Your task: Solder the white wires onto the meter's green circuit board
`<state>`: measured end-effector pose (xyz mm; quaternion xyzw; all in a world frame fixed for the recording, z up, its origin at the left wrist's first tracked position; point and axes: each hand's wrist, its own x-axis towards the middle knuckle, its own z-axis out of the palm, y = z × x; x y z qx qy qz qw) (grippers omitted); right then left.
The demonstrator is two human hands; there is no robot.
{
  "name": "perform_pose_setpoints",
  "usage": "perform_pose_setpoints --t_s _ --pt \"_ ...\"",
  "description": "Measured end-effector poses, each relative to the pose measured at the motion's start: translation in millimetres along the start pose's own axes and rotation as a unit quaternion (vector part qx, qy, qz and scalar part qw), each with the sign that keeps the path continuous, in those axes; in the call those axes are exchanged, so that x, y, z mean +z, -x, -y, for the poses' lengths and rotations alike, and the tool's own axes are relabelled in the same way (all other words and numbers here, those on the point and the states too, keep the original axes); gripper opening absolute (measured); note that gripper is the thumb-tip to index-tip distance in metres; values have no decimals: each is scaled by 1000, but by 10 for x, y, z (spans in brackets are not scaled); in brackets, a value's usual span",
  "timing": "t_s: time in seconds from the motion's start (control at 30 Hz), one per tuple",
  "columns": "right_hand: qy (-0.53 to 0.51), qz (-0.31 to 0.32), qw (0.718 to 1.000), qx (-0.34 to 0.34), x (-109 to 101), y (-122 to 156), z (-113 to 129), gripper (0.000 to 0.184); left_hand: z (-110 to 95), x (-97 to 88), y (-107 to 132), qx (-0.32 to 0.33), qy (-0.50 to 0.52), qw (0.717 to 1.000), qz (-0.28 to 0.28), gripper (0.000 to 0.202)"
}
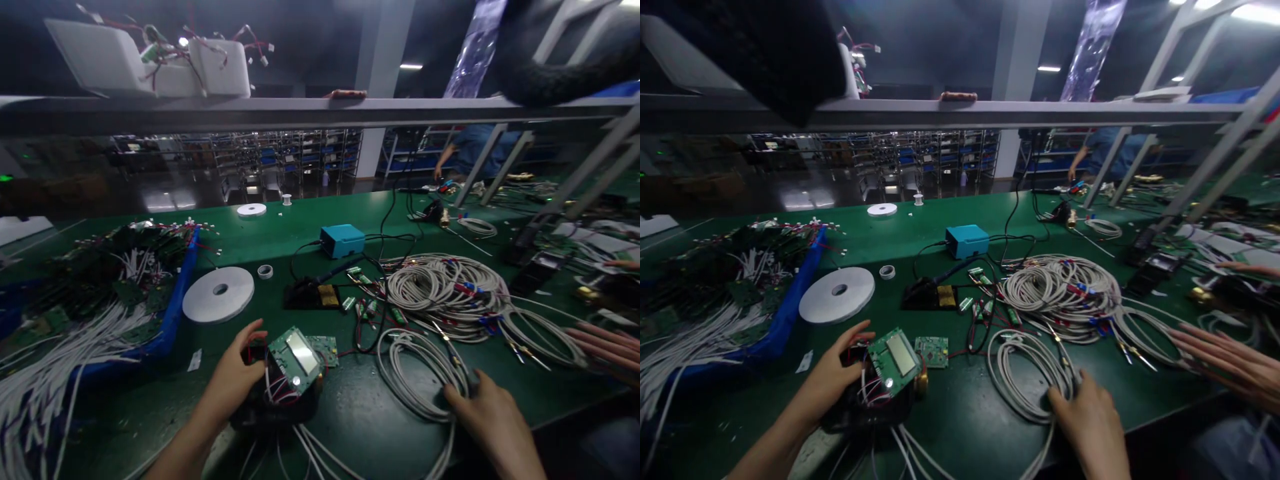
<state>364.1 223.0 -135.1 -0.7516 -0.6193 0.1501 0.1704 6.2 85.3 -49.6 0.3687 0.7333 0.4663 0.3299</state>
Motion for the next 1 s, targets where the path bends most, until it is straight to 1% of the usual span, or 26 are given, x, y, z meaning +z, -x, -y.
perform_pose_setpoints --t_s 0.1,0.17,0.2,0.23,0.27,0.3,0.33,0.37,0.4,0.43,0.5,0.53,0.57,0.6,0.63,0.7,0.73,0.77,0.8,0.83,0.87,0.9,0.93,0.97,1.0 --pt "-64 -4 998 -3 -99 -2 -34 71 62 -7 80 -37 33 999 8 49" --pt "-97 -22 995 21 -223 92 -61 66 108 2 147 -54 58 997 0 46" --pt "-131 -42 990 38 -296 180 -58 63 131 12 186 -59 70 996 -3 46" --pt "-179 -66 981 45 -374 292 -36 60 153 23 229 -59 79 995 -4 46" --pt "-251 -97 962 42 -453 419 11 58 175 34 274 -56 84 995 -5 45" --pt "-326 -141 934 23 -533 550 84 54 196 45 320 -51 86 995 -5 43" --pt "-383 -173 907 -27 -611 675 186 48 216 56 365 -45 85 995 -4 42" --pt "-413 -206 882 -92 -683 785 315 40 237 64 407 -39 83 996 -3 41" --pt "-422 -230 861 -167 -744 873 470 30 257 71 444 -34 78 996 -1 39" --pt "-420 -237 842 -242 -788 936 646 22 277 76 474 -27 72 997 0 38" --pt "-400 -226 818 -346 -800 995 1040 15 321 83 513 -10 60 998 4 36" --pt "-394 -200 810 -387 -759 1002 1246 16 345 86 522 2 55 998 6 35" --pt "-389 -158 799 -430 -687 1004 1447 18 372 89 526 14 52 999 4 33" --pt "-395 -106 784 -467 -589 1008 1636 18 402 92 525 29 45 999 -4 32" --pt "-401 -31 767 -499 -473 1018 1808 19 436 94 522 48 31 998 -19 30" --pt "-395 136 741 -525 -238 1066 2079 22 508 89 508 101 -20 993 -51 27" --pt "-386 196 726 -534 -141 1099 2173 25 542 80 500 127 -47 989 -55 32" --pt "-375 243 713 -539 -69 1131 2239 29 568 65 490 149 -65 986 -41 42" --pt "-372 278 701 -541 -23 1154 2276 31 585 44 482 165 -70 984 -12 52" --pt "-376 305 692 -536 -4 1160 2286 31 589 20 475 172 -62 983 22 57" --pt "-383 328 685 -526 -3 1143 2270 29 581 -6 470 174 -49 982 54 58" --pt "-392 341 683 -514 -12 1099 2229 24 561 -29 465 172 -35 982 75 53" --pt "-398 341 689 -501 -20 1031 2161 19 532 -49 460 168 -25 982 84 44" --pt "-402 324 699 -495 -18 942 2067 15 498 -61 451 163 -16 983 80 36" --pt "-403 288 717 -491 2 840 1948 13 463 -68 437 154 -9 986 70 33"
